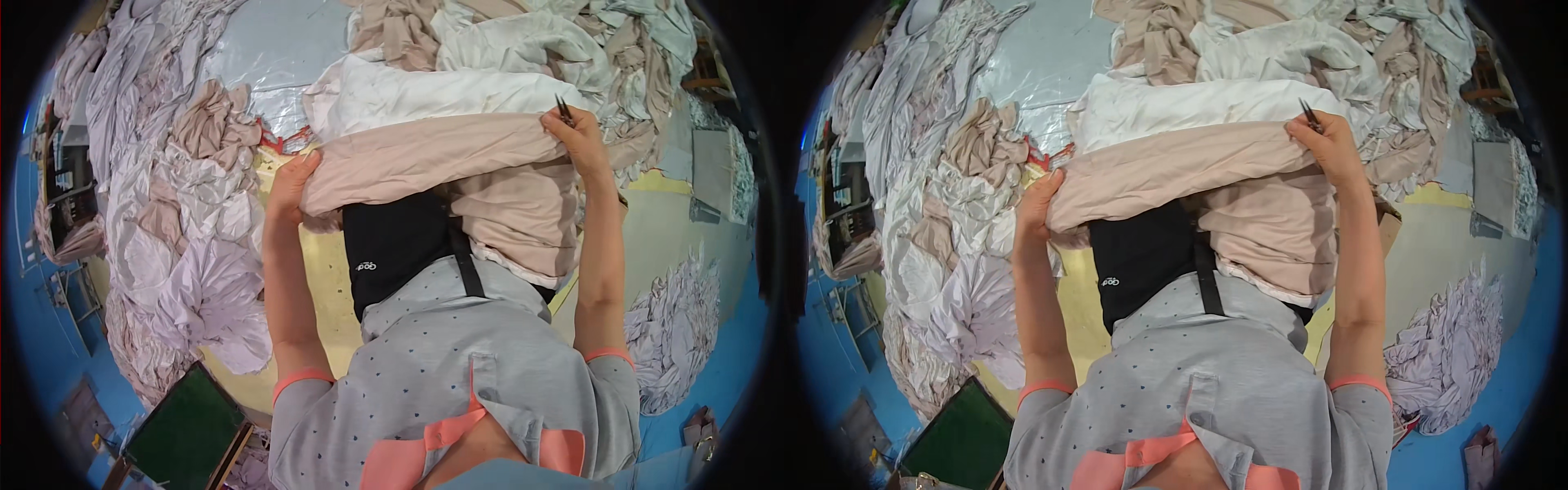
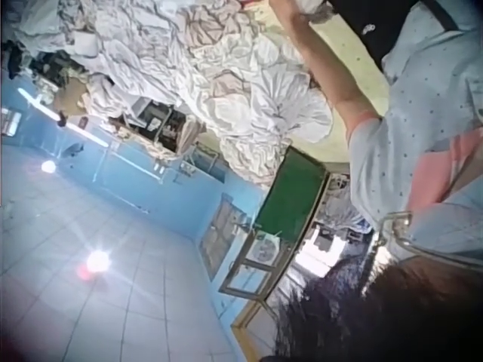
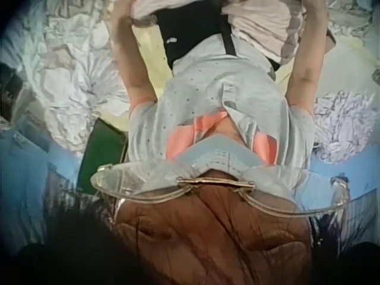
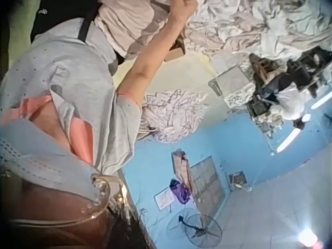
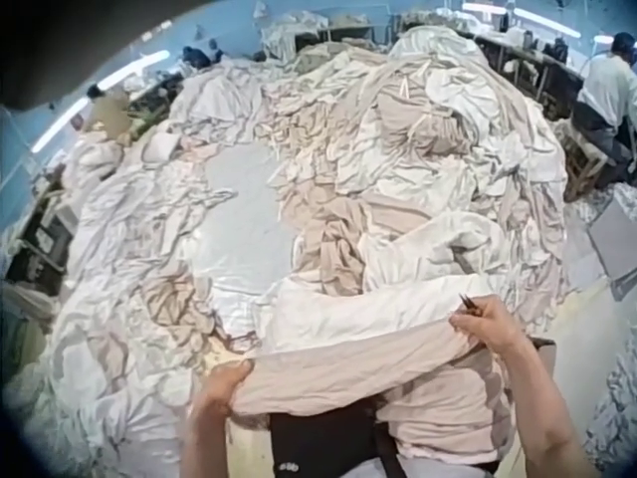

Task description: Removing excess threads and inspecting fabric pieces in a production setting.

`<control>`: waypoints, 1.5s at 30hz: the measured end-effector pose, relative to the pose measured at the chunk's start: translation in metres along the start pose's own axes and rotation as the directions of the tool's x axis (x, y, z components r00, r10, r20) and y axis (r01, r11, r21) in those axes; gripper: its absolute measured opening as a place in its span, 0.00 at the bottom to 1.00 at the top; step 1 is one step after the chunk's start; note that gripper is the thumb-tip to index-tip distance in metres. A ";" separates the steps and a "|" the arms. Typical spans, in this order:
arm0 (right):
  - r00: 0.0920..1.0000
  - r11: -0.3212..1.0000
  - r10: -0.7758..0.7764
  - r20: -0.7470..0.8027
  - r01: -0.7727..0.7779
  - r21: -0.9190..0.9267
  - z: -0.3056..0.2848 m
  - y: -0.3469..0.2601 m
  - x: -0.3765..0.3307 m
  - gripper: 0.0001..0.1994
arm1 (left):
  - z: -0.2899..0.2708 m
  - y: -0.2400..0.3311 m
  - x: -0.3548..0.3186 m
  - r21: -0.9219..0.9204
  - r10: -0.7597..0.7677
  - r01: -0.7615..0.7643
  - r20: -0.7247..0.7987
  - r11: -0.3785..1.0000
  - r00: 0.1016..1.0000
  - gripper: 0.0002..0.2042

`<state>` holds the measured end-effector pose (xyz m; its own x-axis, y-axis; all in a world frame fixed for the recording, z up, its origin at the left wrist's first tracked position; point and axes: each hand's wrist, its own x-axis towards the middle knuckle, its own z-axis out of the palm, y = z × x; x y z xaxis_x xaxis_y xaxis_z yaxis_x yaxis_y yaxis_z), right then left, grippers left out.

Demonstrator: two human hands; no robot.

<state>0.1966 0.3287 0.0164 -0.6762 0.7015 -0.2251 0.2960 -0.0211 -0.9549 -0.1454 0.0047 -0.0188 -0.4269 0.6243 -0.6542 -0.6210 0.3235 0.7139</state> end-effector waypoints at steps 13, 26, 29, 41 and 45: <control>0.995 0.966 -0.058 -0.075 0.036 -0.257 0.011 0.015 0.006 0.06 | 0.043 -0.007 -0.005 0.406 0.422 -0.333 -0.149 0.851 0.894 0.08; 0.988 0.958 -0.067 -0.142 0.024 -0.286 0.021 0.009 -0.002 0.05 | 0.101 -0.008 -0.010 0.469 0.763 -0.633 -0.158 0.616 0.626 0.06; 0.989 0.951 -0.073 -0.128 0.030 -0.308 0.023 0.006 -0.008 0.03 | 0.109 -0.007 -0.021 0.394 0.681 -0.567 -0.270 0.723 0.681 0.05; 0.946 0.919 -0.268 -0.185 0.194 -0.342 0.028 0.013 -0.017 0.03 | 0.166 -0.004 0.001 0.766 0.645 -0.611 0.572 -0.200 0.507 0.07; 0.961 0.917 -0.226 -0.161 0.154 -0.367 0.027 0.012 -0.016 0.03 | 0.156 -0.015 -0.014 0.650 0.691 -0.698 0.653 -0.301 0.310 0.08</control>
<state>0.1929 0.2984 0.0030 -0.6078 0.7935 0.0309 0.4149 0.3506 -0.8396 -0.0271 0.1023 0.0182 -0.1325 0.8813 0.4537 0.9119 -0.0710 0.4043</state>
